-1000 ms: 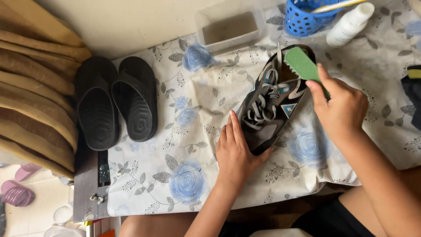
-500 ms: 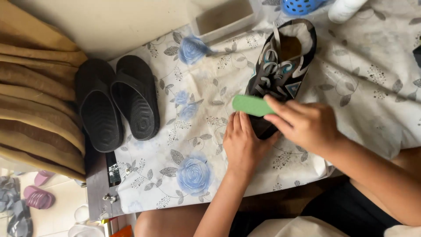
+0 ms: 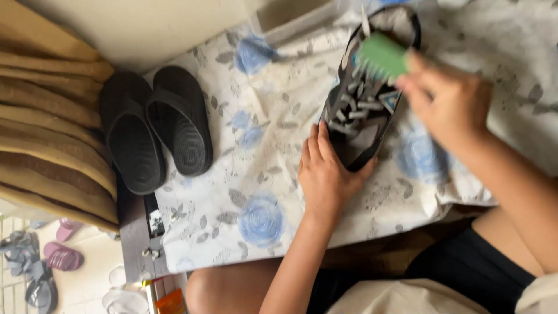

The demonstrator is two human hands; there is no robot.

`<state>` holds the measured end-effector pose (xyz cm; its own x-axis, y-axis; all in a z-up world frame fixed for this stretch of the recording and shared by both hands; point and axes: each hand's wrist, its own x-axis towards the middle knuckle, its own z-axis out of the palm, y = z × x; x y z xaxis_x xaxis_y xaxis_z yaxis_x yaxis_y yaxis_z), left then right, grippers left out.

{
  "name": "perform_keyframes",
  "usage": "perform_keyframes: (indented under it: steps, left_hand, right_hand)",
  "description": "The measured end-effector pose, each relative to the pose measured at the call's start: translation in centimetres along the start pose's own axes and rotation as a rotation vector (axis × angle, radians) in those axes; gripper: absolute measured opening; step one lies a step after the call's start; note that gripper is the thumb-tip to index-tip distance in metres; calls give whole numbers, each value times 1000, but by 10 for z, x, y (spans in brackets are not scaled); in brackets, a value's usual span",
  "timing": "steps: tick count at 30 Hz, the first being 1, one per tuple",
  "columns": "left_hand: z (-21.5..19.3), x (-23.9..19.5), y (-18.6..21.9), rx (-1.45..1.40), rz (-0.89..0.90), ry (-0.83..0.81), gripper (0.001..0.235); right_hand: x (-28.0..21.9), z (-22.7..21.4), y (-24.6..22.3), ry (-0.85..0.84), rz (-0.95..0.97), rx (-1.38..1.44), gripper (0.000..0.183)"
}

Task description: The person scrubs a gray sneaker with a green brush, focusing on the upper, laces, and sole. They dip the brush into a container of liquid and continue scrubbing different parts of the shoe. Finally, they wipe the shoe with a yellow cloth.

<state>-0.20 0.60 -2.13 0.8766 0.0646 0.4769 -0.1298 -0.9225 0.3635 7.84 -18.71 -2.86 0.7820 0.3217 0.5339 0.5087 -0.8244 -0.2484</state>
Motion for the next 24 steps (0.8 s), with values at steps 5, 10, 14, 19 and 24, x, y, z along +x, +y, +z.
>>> perform_keyframes:
  steps: [5,10,14,19,24]
  left_hand:
    - [-1,-1,-2,-1,-46,-99,95]
    - [3,-3,-5,-12,-48,-95,95]
    - [-1,-4,-3,13,-17,-86,95]
    - [0,-5,-3,0,-43,-105,97]
    - [-4,-3,-2,1,-15,-72,94]
  right_hand:
    - [2,-17,-28,144,-79,34,12]
    - [-10,14,-4,135,-202,-159,28]
    - [-6,5,13,296,-52,-167,25]
    - [-19,3,-20,157,-317,-111,34]
    - [-16,12,37,216,37,-163,24]
